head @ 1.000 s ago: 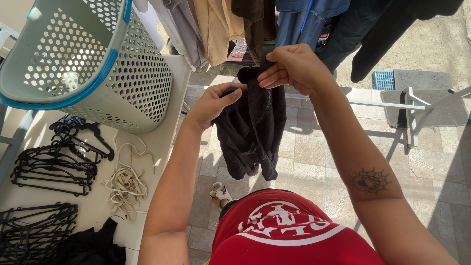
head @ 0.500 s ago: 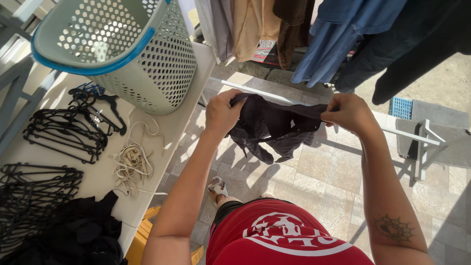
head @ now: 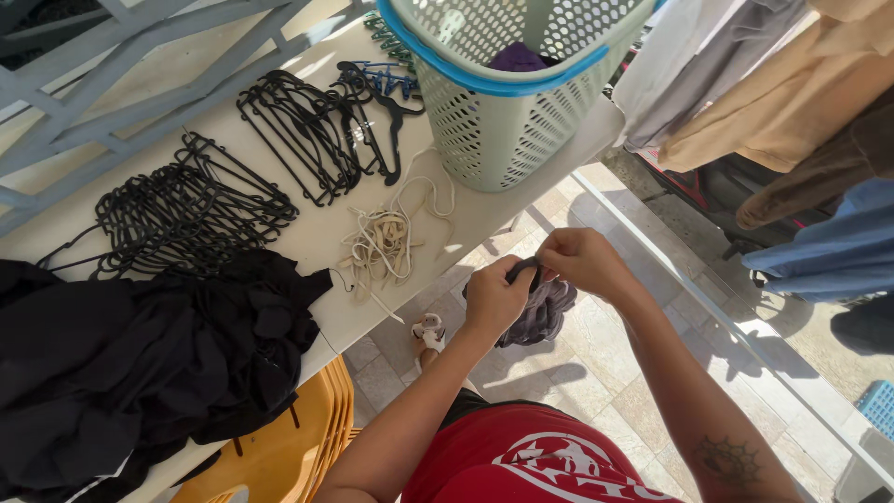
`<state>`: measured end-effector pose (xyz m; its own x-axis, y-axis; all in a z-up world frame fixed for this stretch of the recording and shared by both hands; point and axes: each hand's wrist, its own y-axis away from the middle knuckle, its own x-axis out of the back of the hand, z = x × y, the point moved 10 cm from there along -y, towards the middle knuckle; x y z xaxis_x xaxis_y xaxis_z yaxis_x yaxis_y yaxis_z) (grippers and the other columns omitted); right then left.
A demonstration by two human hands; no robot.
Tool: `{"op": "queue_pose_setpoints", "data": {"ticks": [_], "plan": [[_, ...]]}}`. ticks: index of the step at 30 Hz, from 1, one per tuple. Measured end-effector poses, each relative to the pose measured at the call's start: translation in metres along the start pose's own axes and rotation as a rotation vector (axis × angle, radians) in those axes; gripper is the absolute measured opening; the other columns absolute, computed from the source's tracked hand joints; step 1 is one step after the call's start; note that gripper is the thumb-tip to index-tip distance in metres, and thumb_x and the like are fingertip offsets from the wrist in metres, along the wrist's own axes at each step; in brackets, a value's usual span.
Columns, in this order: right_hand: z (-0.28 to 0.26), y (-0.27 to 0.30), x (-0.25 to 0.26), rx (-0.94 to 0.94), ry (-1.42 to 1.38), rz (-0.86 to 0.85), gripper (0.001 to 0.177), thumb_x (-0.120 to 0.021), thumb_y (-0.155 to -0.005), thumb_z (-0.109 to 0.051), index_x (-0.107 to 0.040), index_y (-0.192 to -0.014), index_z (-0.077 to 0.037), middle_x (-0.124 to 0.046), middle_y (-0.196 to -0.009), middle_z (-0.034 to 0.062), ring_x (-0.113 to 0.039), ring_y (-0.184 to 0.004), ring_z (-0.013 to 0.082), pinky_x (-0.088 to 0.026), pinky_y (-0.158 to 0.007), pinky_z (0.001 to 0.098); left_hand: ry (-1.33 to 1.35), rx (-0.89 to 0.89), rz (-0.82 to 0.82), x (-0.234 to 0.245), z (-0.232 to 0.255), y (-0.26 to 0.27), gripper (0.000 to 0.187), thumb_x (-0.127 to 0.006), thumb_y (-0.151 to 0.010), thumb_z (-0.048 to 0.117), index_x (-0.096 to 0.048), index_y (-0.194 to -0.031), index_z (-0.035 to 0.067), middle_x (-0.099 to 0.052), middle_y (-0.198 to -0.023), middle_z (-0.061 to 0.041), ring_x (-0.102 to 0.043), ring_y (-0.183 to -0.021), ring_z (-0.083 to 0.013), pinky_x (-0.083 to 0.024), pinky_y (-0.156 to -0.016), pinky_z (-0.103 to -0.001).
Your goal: The person repeatedly picks up dark-colored garments from a table, places each on a hanger, and hangs them on a clothes rack. The person also retrieves items from a laundry basket and places them on the rack.
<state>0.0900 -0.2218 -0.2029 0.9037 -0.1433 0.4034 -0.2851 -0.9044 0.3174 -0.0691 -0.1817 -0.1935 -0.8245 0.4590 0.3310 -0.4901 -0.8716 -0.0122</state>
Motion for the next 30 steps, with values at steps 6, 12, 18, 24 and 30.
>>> {"op": "queue_pose_setpoints", "data": {"ticks": [6,12,18,24,30], "plan": [[-0.016,-0.201,-0.134,0.008,0.135,-0.081,0.025,-0.073,-0.087,-0.024,-0.073,-0.097,-0.001,-0.076,-0.076,0.0103,-0.073,-0.064,0.0139,-0.056,-0.057,0.0281,0.164,0.279,0.005,0.063,-0.094,-0.015,0.022,-0.069,-0.089,0.025,-0.076,-0.093,0.004,-0.067,-0.061,-0.013,-0.064,-0.051,-0.0206,-0.048,-0.053,-0.035],[0.033,-0.403,-0.215,-0.102,0.34,0.169,0.039,-0.08,-0.083,-0.03,-0.071,-0.106,0.001,-0.075,-0.089,0.0184,-0.074,-0.076,0.03,-0.058,-0.069,0.0401,0.198,0.402,-0.026,0.094,-0.138,-0.033,0.02,-0.072,-0.089,0.023,-0.077,-0.092,0.004,-0.065,-0.062,-0.012,-0.061,-0.053,-0.0172,-0.048,-0.055,-0.033],[0.074,-0.468,-0.221,-0.335,0.49,0.283,0.057,-0.083,-0.078,-0.039,-0.066,-0.109,0.006,-0.07,-0.106,0.0239,-0.07,-0.099,0.0392,-0.057,-0.085,0.0465,0.219,0.543,-0.259,0.092,-0.173,-0.034,0.019,-0.072,-0.09,0.024,-0.076,-0.101,0.008,-0.069,-0.07,-0.011,-0.066,-0.061,-0.0199,-0.052,-0.062,-0.034],[0.039,-0.443,-0.197,-0.325,0.311,0.407,0.047,-0.071,-0.088,-0.033,-0.058,-0.111,0.006,-0.071,-0.093,0.0234,-0.072,-0.087,0.0398,-0.057,-0.08,0.0486,0.16,0.377,-0.355,0.087,-0.172,-0.05,0.021,-0.074,-0.089,0.025,-0.076,-0.102,0.008,-0.073,-0.08,-0.014,-0.072,-0.075,-0.0283,-0.056,-0.075,-0.038],[-0.063,-0.37,-0.184,0.096,0.343,0.489,0.031,-0.057,-0.101,-0.018,-0.048,-0.128,-0.006,-0.07,-0.083,0.0208,-0.068,-0.075,0.0441,-0.051,-0.069,0.0559,-0.003,0.23,-0.52,0.077,-0.152,-0.054,0.022,-0.079,-0.085,0.024,-0.075,-0.102,0.01,-0.073,-0.085,-0.015,-0.071,-0.081,-0.0342,-0.056,-0.077,-0.045]]}}
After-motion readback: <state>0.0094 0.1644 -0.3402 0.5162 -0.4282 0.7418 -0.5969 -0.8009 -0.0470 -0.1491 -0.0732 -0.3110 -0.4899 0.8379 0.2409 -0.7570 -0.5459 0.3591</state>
